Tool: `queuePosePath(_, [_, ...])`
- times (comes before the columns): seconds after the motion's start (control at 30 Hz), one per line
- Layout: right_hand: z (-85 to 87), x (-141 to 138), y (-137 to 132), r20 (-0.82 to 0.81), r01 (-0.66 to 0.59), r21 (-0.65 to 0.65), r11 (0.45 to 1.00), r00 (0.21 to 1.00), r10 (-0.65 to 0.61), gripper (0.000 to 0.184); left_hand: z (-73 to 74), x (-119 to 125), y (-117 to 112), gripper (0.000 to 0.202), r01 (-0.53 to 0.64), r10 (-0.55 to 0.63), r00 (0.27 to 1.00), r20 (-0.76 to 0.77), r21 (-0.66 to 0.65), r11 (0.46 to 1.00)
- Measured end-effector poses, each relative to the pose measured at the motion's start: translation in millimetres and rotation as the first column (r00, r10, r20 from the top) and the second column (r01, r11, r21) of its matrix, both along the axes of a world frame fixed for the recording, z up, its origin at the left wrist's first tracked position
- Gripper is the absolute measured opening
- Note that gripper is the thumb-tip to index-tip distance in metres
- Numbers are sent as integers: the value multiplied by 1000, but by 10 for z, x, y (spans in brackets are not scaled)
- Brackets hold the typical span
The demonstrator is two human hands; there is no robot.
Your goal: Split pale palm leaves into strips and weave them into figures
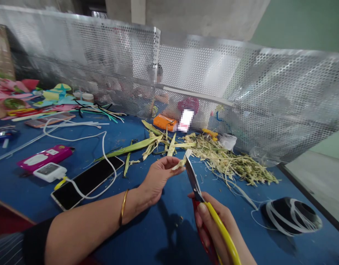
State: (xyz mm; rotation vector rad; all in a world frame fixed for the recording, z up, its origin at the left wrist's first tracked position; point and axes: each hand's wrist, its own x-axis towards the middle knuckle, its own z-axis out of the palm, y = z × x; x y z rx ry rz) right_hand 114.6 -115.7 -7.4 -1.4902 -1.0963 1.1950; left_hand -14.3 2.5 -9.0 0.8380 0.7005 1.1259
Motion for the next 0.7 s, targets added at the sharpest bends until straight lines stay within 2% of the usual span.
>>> queuePosePath(0.33, [-85,35,-11,-28,-89,96,991,995,92,58,-2,-4,1,27,5,-5,1000,-15,30,1000])
queuePosePath(0.7, [-97,31,-14,-11,-58,84,995,998,59,58,-9,0,3,30,16,-16,1000,-21,16,1000])
